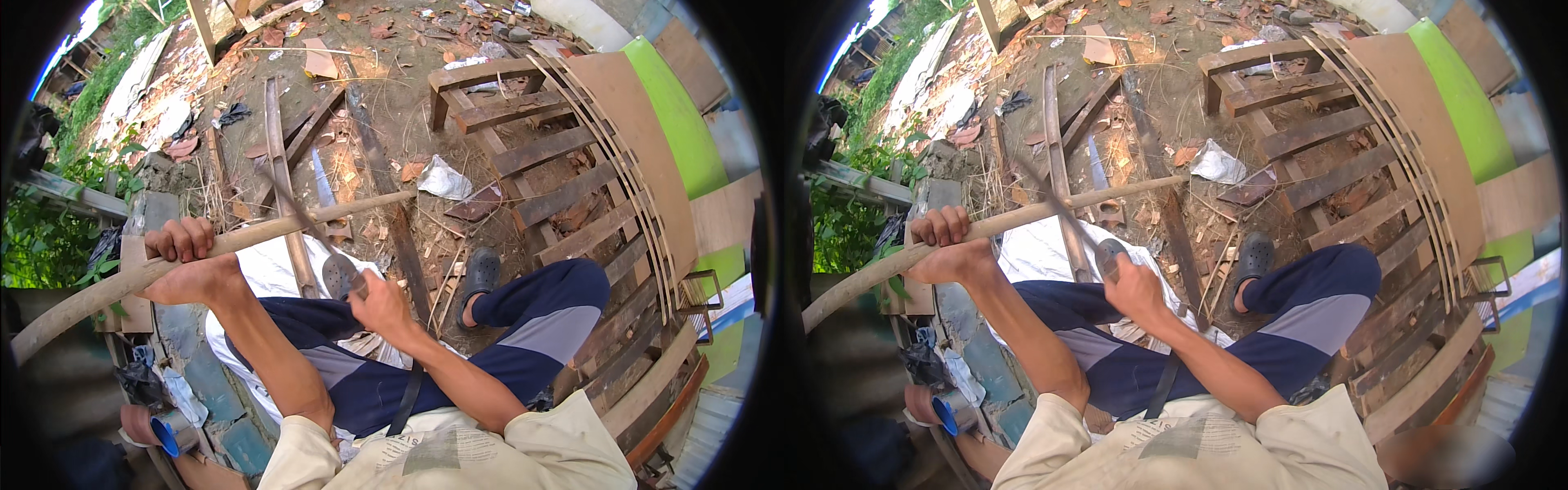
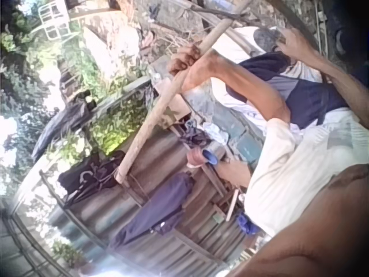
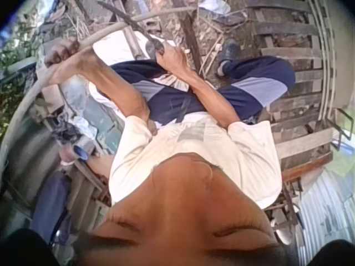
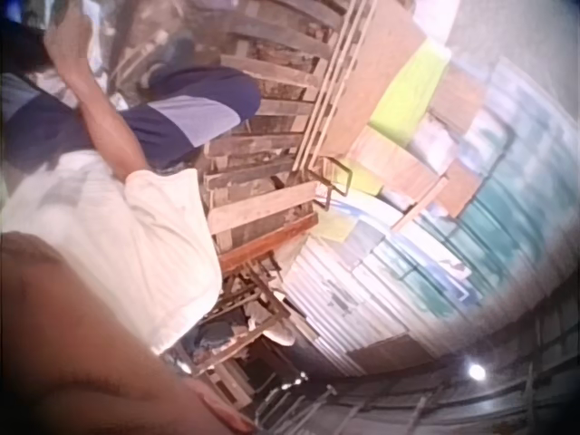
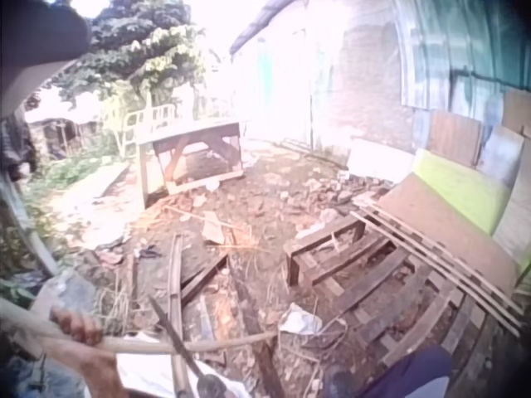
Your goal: The person sits on the ground and uses a knife to shave thin strips from a long wooden stick. They repeatedly draw the blade along the stick to remove shavings, occasionally rotating the stick to work different sides.
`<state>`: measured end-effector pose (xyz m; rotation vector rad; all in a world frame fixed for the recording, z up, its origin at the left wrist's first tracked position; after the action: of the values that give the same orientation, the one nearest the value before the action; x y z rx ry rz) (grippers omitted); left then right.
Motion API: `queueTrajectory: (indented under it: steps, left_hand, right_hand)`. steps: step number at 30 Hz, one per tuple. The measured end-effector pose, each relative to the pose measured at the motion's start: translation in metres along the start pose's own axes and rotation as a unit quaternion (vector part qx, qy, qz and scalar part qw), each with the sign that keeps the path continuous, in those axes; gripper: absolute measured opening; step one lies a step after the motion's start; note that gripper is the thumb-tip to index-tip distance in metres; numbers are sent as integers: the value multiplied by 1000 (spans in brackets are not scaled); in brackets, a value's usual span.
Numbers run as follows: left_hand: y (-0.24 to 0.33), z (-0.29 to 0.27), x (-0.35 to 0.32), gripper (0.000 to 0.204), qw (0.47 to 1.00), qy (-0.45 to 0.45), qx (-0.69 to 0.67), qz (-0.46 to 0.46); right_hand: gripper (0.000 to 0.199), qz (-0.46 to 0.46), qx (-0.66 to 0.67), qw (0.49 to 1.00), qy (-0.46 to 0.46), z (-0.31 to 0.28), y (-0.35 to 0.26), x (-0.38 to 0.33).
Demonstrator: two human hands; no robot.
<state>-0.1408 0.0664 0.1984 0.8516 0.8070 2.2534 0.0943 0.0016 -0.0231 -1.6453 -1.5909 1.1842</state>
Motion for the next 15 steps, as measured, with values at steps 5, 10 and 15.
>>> queueTrajectory:
  steps: [5, 10, 15]
  left_hand:
    - [0, -4, 1, 53, 1000, 24, 4, 7]
    - [2, 8, -7, 57, 999, 29, 24, 28]
    - [2, 5, -7, 58, 997, 55, 36, 35]
  right_hand:
    - [24, 36, -19, 999, -17, -18, 11, -4]
    - [25, -59, 14, 998, -2, -6, -21, -12]
    - [23, -3, 35, 999, -13, -12, 7, 4]
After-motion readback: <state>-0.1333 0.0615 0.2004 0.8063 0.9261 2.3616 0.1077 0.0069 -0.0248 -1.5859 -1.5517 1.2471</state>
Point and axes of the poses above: each hand's wrist, its own x-axis towards the middle knuckle, its own z-axis out of the palm, y = z × x, the point moved 10 cm from there along x, towards the middle knuckle, and after that the axes turned 6 degrees about -y, right-handed, at the moved point
